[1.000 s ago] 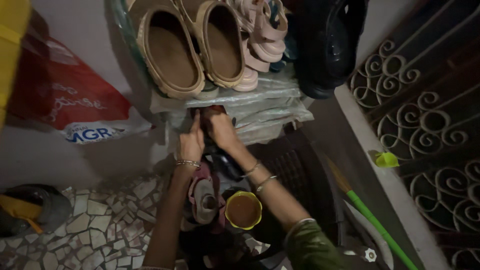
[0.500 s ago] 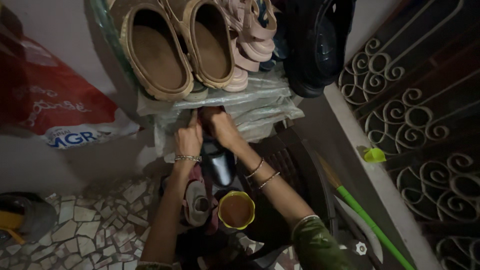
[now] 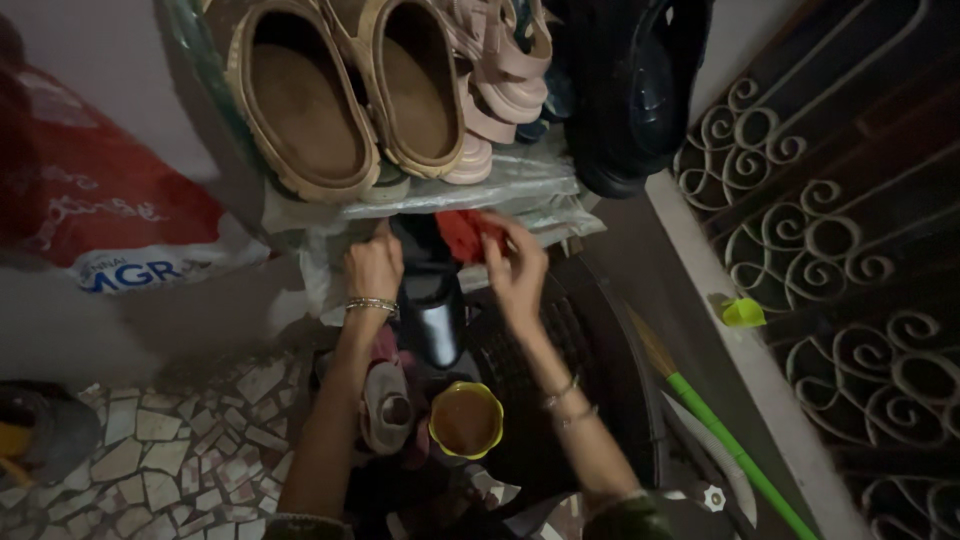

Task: The person wipes the exterior of several shoes using a red cloth and a small yellow container of liquid. They handle a black shoe, a pink slipper, and a white shoe, dipping the cloth into the container and rubbing each shoe's surface. The shoes are placed on a plastic chair and a nearby shelf during the process.

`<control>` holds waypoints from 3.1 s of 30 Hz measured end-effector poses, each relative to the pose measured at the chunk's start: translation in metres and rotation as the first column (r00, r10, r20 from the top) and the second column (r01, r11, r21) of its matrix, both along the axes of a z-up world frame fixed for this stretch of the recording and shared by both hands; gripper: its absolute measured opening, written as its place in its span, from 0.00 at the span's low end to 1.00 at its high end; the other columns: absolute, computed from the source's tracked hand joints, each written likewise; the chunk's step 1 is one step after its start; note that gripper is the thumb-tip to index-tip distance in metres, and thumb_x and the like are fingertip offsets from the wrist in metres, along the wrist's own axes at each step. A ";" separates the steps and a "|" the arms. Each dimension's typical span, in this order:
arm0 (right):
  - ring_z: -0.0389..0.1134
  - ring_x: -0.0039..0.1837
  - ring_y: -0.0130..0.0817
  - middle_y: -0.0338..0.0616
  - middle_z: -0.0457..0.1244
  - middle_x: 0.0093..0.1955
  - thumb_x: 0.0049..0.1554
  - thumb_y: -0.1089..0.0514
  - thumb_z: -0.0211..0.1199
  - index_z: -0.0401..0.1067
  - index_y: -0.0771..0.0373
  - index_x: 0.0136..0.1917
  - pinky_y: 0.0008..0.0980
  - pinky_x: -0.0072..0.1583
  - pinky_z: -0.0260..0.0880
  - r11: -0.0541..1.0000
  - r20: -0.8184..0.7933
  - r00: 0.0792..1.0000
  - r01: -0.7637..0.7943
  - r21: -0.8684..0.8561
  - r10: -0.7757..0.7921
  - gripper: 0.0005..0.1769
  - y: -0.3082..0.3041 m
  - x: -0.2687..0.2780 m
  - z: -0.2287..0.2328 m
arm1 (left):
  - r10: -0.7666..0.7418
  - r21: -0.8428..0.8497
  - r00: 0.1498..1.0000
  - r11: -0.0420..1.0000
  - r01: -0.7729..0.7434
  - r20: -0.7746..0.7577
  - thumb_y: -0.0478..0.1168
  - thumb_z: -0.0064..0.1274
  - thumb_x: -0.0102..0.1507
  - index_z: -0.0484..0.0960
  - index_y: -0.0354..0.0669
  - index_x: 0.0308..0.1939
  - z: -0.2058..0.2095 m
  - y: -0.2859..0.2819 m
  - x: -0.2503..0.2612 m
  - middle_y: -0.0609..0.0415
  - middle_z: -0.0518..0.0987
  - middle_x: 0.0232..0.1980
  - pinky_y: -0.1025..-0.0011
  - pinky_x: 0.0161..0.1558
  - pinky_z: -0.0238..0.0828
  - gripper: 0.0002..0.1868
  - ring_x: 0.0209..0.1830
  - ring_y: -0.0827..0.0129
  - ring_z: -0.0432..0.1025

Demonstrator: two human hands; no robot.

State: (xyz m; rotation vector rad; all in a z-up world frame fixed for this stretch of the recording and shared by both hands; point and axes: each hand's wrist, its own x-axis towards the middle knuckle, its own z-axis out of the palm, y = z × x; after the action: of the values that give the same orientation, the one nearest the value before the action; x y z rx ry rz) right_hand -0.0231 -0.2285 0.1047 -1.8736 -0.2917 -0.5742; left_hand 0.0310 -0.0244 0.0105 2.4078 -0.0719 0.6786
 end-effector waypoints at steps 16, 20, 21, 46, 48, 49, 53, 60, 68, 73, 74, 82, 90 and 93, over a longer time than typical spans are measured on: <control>0.65 0.67 0.60 0.64 0.57 0.74 0.44 0.69 0.58 0.61 0.75 0.70 0.46 0.66 0.67 0.592 0.153 0.977 0.035 -0.805 0.151 0.38 0.054 0.010 -0.078 | -0.188 -0.242 0.979 0.956 0.164 -0.078 0.35 0.43 0.62 0.78 0.32 0.59 0.005 0.018 0.000 0.37 0.77 0.23 0.50 0.29 0.72 0.22 0.22 0.44 0.76; 0.67 0.67 0.55 0.62 0.63 0.66 0.47 0.70 0.57 0.69 0.72 0.61 0.43 0.64 0.68 0.649 -0.154 0.959 -0.275 -0.710 0.238 0.26 0.043 0.007 -0.049 | 0.007 0.016 1.000 1.000 -0.007 0.014 0.37 0.47 0.64 0.80 0.32 0.59 -0.004 0.009 -0.001 0.33 0.77 0.26 0.48 0.31 0.73 0.21 0.25 0.39 0.75; 0.67 0.67 0.54 0.57 0.66 0.62 0.51 0.70 0.58 0.73 0.68 0.57 0.43 0.64 0.69 0.646 -0.310 0.922 -0.385 -0.659 0.232 0.19 0.037 0.007 -0.042 | 0.042 0.010 0.998 0.999 -0.042 0.040 0.37 0.47 0.65 0.81 0.32 0.58 -0.007 0.006 0.001 0.33 0.77 0.26 0.48 0.32 0.73 0.19 0.25 0.39 0.75; 0.73 0.55 0.31 0.46 0.72 0.54 0.61 0.66 0.66 0.77 0.68 0.62 0.29 0.57 0.73 0.829 -0.275 0.933 -0.044 0.557 0.234 0.15 -0.019 0.000 -0.072 | 0.047 -0.018 0.998 0.999 -0.046 0.045 0.39 0.46 0.68 0.83 0.39 0.55 -0.003 -0.009 0.007 0.32 0.77 0.26 0.45 0.33 0.72 0.16 0.27 0.36 0.75; 0.72 0.57 0.30 0.44 0.70 0.57 0.61 0.66 0.64 0.75 0.68 0.62 0.29 0.59 0.73 0.660 -0.167 0.967 -0.002 0.751 0.193 0.15 -0.024 -0.010 -0.064 | 0.008 -0.008 0.999 1.000 -0.008 0.032 0.40 0.47 0.67 0.82 0.40 0.59 0.001 -0.008 -0.001 0.31 0.76 0.25 0.44 0.32 0.71 0.18 0.26 0.36 0.74; 0.71 0.59 0.30 0.44 0.69 0.58 0.61 0.66 0.64 0.74 0.68 0.62 0.29 0.60 0.73 0.734 -0.129 0.981 -0.018 0.679 0.143 0.15 -0.026 -0.014 -0.056 | -0.014 -0.001 1.000 1.000 0.014 0.025 0.40 0.47 0.67 0.82 0.40 0.61 0.004 -0.007 -0.003 0.30 0.76 0.24 0.44 0.31 0.70 0.20 0.25 0.35 0.74; 0.68 0.54 0.33 0.45 0.66 0.58 0.58 0.68 0.68 0.73 0.67 0.58 0.31 0.55 0.70 0.988 -0.015 0.999 0.051 0.143 -0.049 0.14 -0.025 -0.023 -0.021 | -0.134 0.033 0.991 0.990 0.134 0.016 0.39 0.47 0.67 0.81 0.44 0.63 0.013 -0.003 -0.006 0.31 0.76 0.24 0.44 0.32 0.71 0.21 0.26 0.35 0.74; 0.67 0.63 0.55 0.54 0.64 0.59 0.45 0.70 0.65 0.72 0.67 0.59 0.43 0.62 0.68 0.636 0.148 0.927 -0.114 -0.763 0.344 0.26 -0.001 0.005 0.005 | -0.189 0.045 0.982 0.981 0.189 0.010 0.37 0.49 0.66 0.79 0.45 0.63 0.023 -0.001 -0.010 0.33 0.76 0.24 0.46 0.32 0.71 0.21 0.25 0.38 0.74; 0.72 0.61 0.42 0.48 0.69 0.60 0.62 0.63 0.65 0.75 0.63 0.61 0.36 0.62 0.72 0.988 0.149 0.979 0.146 -0.056 -0.137 0.13 -0.020 -0.023 0.019 | -0.305 0.220 0.943 0.919 0.328 -0.132 0.35 0.50 0.63 0.76 0.51 0.69 0.055 0.011 -0.047 0.36 0.78 0.24 0.52 0.29 0.73 0.27 0.20 0.46 0.75; 0.68 0.65 0.50 0.52 0.65 0.63 0.58 0.64 0.68 0.72 0.69 0.62 0.39 0.67 0.67 0.921 0.165 0.941 -0.233 -0.313 0.294 0.19 0.002 -0.020 0.027 | -0.246 0.344 0.962 0.919 0.191 0.122 0.35 0.52 0.62 0.77 0.52 0.62 0.063 -0.010 -0.063 0.44 0.83 0.35 0.51 0.35 0.76 0.23 0.32 0.48 0.79; 0.67 0.65 0.51 0.53 0.64 0.63 0.58 0.65 0.68 0.72 0.70 0.62 0.39 0.67 0.67 0.917 0.187 0.939 -0.214 -0.336 0.288 0.19 0.005 -0.025 0.025 | -0.234 0.297 0.962 0.937 0.184 0.142 0.35 0.52 0.63 0.77 0.52 0.63 0.063 -0.010 -0.066 0.44 0.83 0.36 0.52 0.36 0.76 0.23 0.33 0.48 0.79; 0.70 0.65 0.45 0.46 0.68 0.61 0.59 0.66 0.66 0.76 0.67 0.53 0.38 0.66 0.68 0.978 0.170 0.973 -0.130 -0.164 0.158 0.07 0.014 -0.047 0.027 | -0.130 0.237 0.980 0.967 0.091 0.153 0.35 0.54 0.60 0.79 0.56 0.65 0.064 -0.007 -0.082 0.45 0.82 0.32 0.53 0.31 0.75 0.27 0.29 0.48 0.78; 0.69 0.62 0.42 0.49 0.66 0.56 0.63 0.65 0.62 0.72 0.67 0.51 0.36 0.63 0.68 0.943 0.112 0.940 -0.306 -0.132 0.321 0.03 -0.009 -0.049 0.016 | -0.008 0.166 0.974 0.986 -0.030 0.226 0.34 0.53 0.66 0.81 0.58 0.63 0.062 0.004 -0.085 0.46 0.80 0.29 0.55 0.27 0.70 0.22 0.22 0.51 0.74; 0.72 0.58 0.39 0.46 0.69 0.54 0.62 0.65 0.64 0.74 0.67 0.50 0.34 0.60 0.71 0.944 -0.081 0.947 -0.319 -0.088 0.312 0.04 -0.022 -0.058 -0.007 | -0.099 0.175 0.959 0.983 0.054 0.264 0.32 0.51 0.65 0.80 0.58 0.63 0.068 0.016 -0.085 0.46 0.79 0.32 0.55 0.30 0.71 0.23 0.26 0.50 0.74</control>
State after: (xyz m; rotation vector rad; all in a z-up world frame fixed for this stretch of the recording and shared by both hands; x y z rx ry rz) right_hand -0.0812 -0.2509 0.0976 -1.8874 -0.5748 -0.2821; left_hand -0.0538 -0.0084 0.0786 2.4377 -0.3468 0.9979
